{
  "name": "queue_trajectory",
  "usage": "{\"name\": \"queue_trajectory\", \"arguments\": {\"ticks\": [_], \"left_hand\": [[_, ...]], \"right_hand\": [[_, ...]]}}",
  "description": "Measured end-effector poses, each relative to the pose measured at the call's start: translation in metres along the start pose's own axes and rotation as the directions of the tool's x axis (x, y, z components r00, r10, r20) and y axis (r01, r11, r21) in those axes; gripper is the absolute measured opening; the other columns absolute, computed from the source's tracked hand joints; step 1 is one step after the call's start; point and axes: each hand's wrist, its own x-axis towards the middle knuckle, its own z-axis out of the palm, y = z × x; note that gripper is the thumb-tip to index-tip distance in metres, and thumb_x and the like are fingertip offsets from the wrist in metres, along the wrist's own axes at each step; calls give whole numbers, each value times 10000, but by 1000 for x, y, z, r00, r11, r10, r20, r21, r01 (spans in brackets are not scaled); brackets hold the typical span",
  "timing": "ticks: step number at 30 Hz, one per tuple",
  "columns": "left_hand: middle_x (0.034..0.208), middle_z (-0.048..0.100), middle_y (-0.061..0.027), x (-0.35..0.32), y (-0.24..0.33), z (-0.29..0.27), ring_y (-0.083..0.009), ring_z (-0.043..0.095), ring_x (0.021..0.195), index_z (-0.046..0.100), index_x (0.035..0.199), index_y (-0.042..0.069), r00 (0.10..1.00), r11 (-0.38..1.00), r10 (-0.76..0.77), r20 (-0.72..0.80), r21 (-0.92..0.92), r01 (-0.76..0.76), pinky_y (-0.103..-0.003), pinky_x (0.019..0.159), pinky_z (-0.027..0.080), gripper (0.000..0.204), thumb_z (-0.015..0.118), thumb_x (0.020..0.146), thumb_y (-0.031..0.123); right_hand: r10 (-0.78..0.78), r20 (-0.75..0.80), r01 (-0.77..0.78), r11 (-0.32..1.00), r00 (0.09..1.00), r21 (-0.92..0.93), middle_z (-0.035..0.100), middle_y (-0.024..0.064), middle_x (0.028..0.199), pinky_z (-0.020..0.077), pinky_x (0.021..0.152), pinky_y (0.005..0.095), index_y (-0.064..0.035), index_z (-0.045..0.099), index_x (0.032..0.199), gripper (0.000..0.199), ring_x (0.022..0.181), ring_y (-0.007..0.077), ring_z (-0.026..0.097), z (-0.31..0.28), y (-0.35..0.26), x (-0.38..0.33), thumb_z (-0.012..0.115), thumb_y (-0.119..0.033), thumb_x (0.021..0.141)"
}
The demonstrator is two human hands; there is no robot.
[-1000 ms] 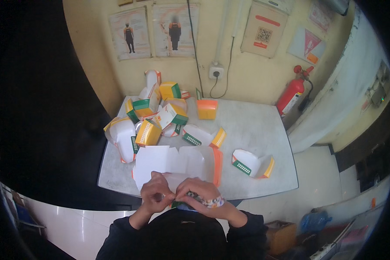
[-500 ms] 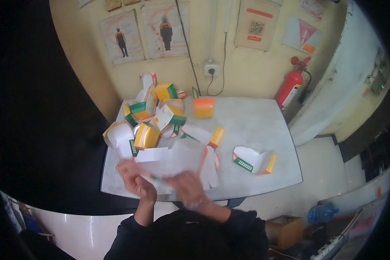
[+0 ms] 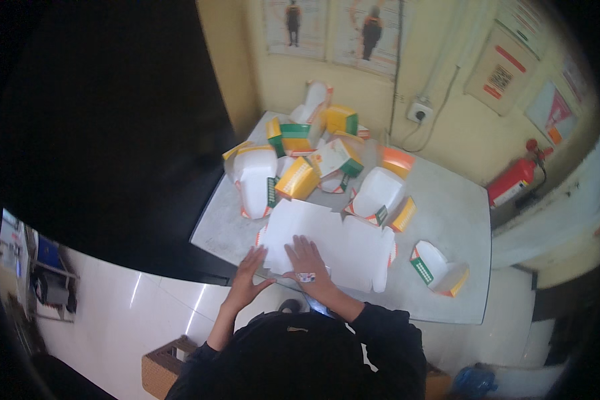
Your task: The person repeatedly picks up flat-packed cardboard boxes from a pile on a counter, folds them into shape, and places them back on the counter. The person handles multiple identical boxes one at a time throughout the clip.
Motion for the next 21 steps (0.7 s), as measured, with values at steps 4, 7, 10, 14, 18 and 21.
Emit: {"name": "queue_trajectory", "arguments": {"ticks": [4,7,10,14,18,21], "left_hand": [[1361,389,-128,-6,-6,9,-323,336,1272,426,1296,73,999,993,-13,-33,-122,9,-398,1033,302,627,697,739,170],[1323,433,-132,1,-5,2,-318,365,1253,464,1261,61,999,991,2,-38,-137,-7,-395,1029,303,593,705,730,164],[1272,478,-139,18,2,-13,-329,372,1245,496,1224,55,985,962,84,-149,-245,-119,-402,1023,303,547,706,724,126],[1122,558,-127,49,30,-27,-290,460,1151,549,1073,32,930,847,165,-328,-436,-304,-394,998,318,387,698,717,62],[870,606,-71,63,81,-34,-241,551,899,567,917,39,883,615,106,-458,-668,-420,-372,922,355,246,699,711,27],[787,567,-62,57,122,-34,-163,518,750,556,861,13,898,479,21,-440,-784,-395,-295,740,396,183,669,726,-37]], "right_hand": [[-66,-47,66,998,997,9,461,226,1233,349,976,405,-13,492,1190,555,1171,367,412,-13,3,5,601,-366,776],[7,28,-14,974,1000,228,570,189,1071,431,866,402,-20,544,1096,365,1001,344,528,-33,-3,11,600,-235,806],[167,-72,-148,965,983,217,618,146,898,461,740,409,-32,570,988,194,817,324,578,-56,-20,15,580,-90,804],[80,-500,-116,992,862,-42,611,96,791,437,595,364,-50,584,904,174,633,275,563,-96,-48,10,624,-26,736],[31,-720,-94,994,693,-47,599,59,724,399,540,325,-79,595,876,248,595,226,541,-131,-75,-15,688,-7,658],[-35,-750,-99,986,660,-134,596,41,718,385,518,324,-104,603,882,281,574,216,529,-139,-92,-41,699,-5,637]]}}
